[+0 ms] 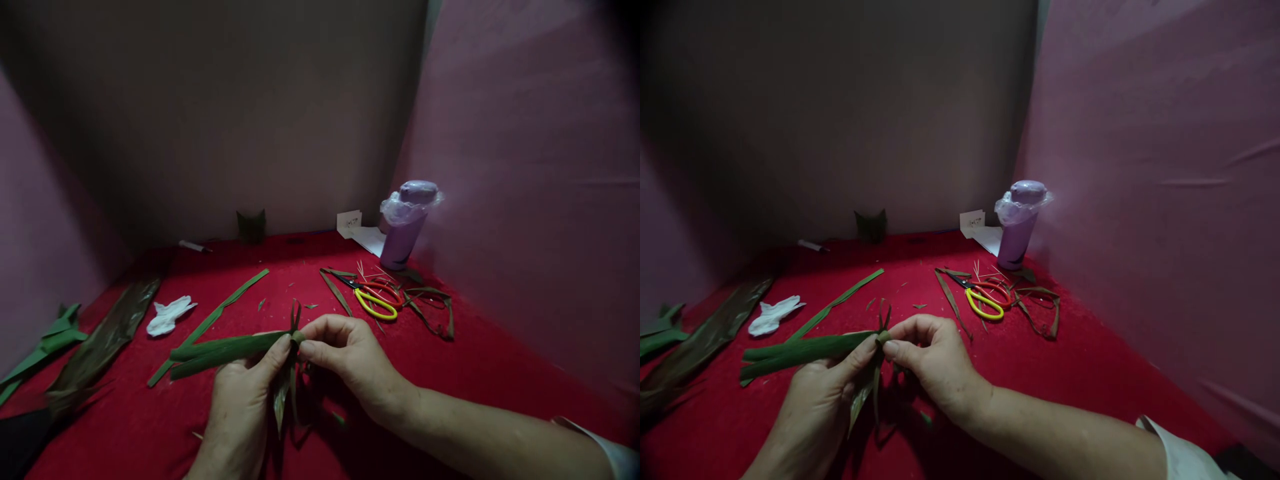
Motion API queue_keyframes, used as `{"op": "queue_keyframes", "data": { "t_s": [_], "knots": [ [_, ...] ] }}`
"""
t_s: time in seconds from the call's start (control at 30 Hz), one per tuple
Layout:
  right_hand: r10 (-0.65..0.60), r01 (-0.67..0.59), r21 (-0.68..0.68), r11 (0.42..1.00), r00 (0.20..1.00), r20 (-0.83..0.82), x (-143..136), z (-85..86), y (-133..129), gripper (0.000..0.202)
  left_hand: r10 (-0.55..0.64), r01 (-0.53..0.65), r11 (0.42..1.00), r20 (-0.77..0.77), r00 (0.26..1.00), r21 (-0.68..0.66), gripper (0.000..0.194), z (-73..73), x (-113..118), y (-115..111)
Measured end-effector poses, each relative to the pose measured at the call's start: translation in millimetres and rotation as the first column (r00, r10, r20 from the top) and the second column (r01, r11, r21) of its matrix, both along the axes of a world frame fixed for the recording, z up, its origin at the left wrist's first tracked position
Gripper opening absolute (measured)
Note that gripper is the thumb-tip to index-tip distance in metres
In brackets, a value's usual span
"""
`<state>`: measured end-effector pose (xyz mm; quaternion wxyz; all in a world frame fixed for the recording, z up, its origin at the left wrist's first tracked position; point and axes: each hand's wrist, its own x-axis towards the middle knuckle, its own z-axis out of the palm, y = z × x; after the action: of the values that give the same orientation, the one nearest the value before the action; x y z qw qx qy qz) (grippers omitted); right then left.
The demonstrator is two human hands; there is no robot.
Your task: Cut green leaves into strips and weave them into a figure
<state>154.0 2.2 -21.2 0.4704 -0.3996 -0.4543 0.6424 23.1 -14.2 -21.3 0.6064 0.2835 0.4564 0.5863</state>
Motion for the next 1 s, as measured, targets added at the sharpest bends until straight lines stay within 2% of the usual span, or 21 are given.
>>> {"op": "queue_keyframes", "data": {
  "t_s": [0.2, 0.47, 0.7, 0.87, 1.0],
  "knots": [
    [-0.052, 0.05, 0.077, 0.996, 0.998, 0.036, -3, 1.5, 0, 0.021, -0.027, 0.027, 1.0, 0.005, 1.0, 0.0, 0.02, 4.9, 3, -1],
    [-0.224, 0.155, 0.251, 0.956, 0.936, 0.273, -6, 1.9, -1, 0.014, -0.033, 0.033, 0.999, -0.009, 0.999, -0.033, 0.023, 8.2, 1, -3],
    [-0.107, 0.059, 0.212, 0.976, 0.969, 0.224, -3, 8.8, -2, 0.021, 0.0, 0.001, 0.999, 0.043, 0.999, -0.036, 0.022, 10.5, -3, 0],
    [0.008, -0.016, 0.11, 0.994, 0.998, 0.069, -3, 7.2, 1, 0.025, 0.055, -0.059, 0.997, -0.095, 0.994, -0.045, 0.027, 6.4, -8, 2],
    [0.012, -0.023, 0.118, 0.993, 0.995, 0.096, -5, 0.9, 3, 0.024, 0.026, -0.036, 0.997, -0.152, 0.988, -0.062, 0.03, 4.0, -8, 2]
  ]
}}
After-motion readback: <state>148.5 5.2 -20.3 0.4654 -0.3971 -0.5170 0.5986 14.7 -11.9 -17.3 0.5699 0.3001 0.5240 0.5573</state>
